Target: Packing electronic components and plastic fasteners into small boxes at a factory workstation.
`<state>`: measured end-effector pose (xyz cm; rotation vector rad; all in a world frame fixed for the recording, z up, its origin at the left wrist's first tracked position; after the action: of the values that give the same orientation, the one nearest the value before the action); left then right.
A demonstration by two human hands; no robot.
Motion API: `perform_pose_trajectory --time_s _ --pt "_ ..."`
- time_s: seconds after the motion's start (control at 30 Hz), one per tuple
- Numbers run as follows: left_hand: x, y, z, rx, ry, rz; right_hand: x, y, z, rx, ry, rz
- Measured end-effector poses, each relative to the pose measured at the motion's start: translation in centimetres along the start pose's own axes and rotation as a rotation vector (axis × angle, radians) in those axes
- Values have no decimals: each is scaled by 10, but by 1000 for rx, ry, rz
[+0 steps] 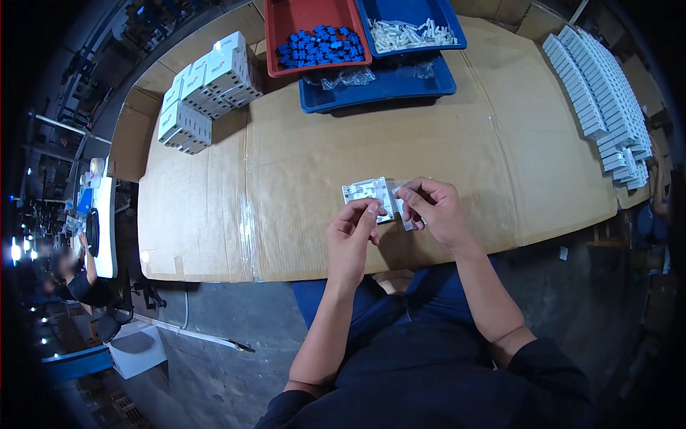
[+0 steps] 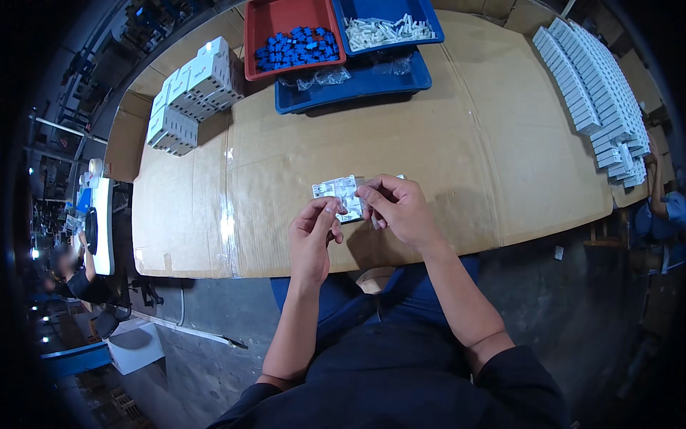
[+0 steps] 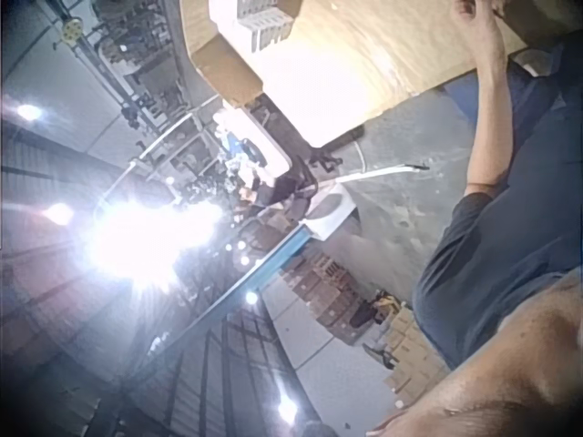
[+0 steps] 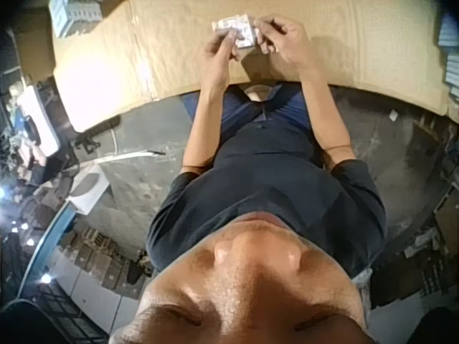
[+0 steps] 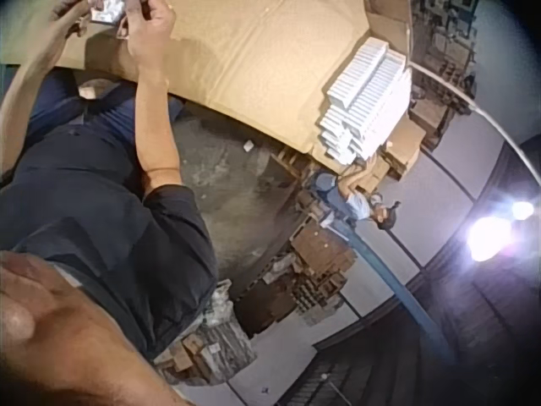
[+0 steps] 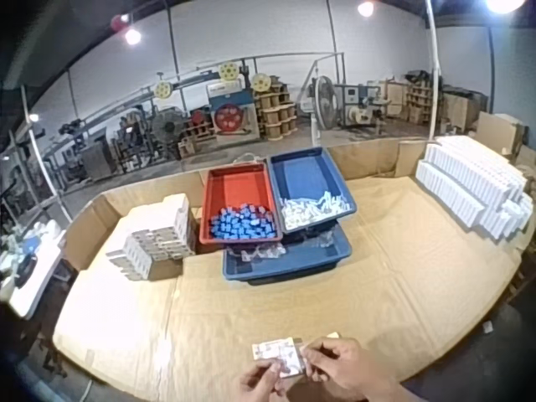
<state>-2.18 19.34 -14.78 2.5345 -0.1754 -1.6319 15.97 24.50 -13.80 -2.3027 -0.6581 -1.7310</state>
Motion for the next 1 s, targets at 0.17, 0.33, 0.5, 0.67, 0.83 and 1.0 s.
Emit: perform_pose_trajectory --time_s 0.17,0.33,0.5,0.67,0.83,1.0 --pt "1 2 1 2 -22 40 -2 -1 4 8 63 -54" --pt "4 3 2 -45 7 -8 8 -1 -4 -176 390 182" --pt "-5 7 -10 -148 -298 -141 30 14 -20 -119 718 441" --pt "-4 9 -19 -137 -475 -299 24 12 -44 -89 469 292" --pt "-4 9 -16 -100 -560 -391 13 11 -40 -87 174 126" --pt "-1 8 -14 -94 -646 -448 7 12 -39 -153 229 119"
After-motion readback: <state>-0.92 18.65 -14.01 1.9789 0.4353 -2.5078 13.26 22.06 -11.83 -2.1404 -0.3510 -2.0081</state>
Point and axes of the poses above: each hand's wrist, its own y-axis away from the middle knuckle, its own z-axis out of the back of the hand, x = y × z, the point moved 1 cm from there along -y, towards the middle knuckle, and after that the axes turned 9 degrees about x, right-handed, at the moved point
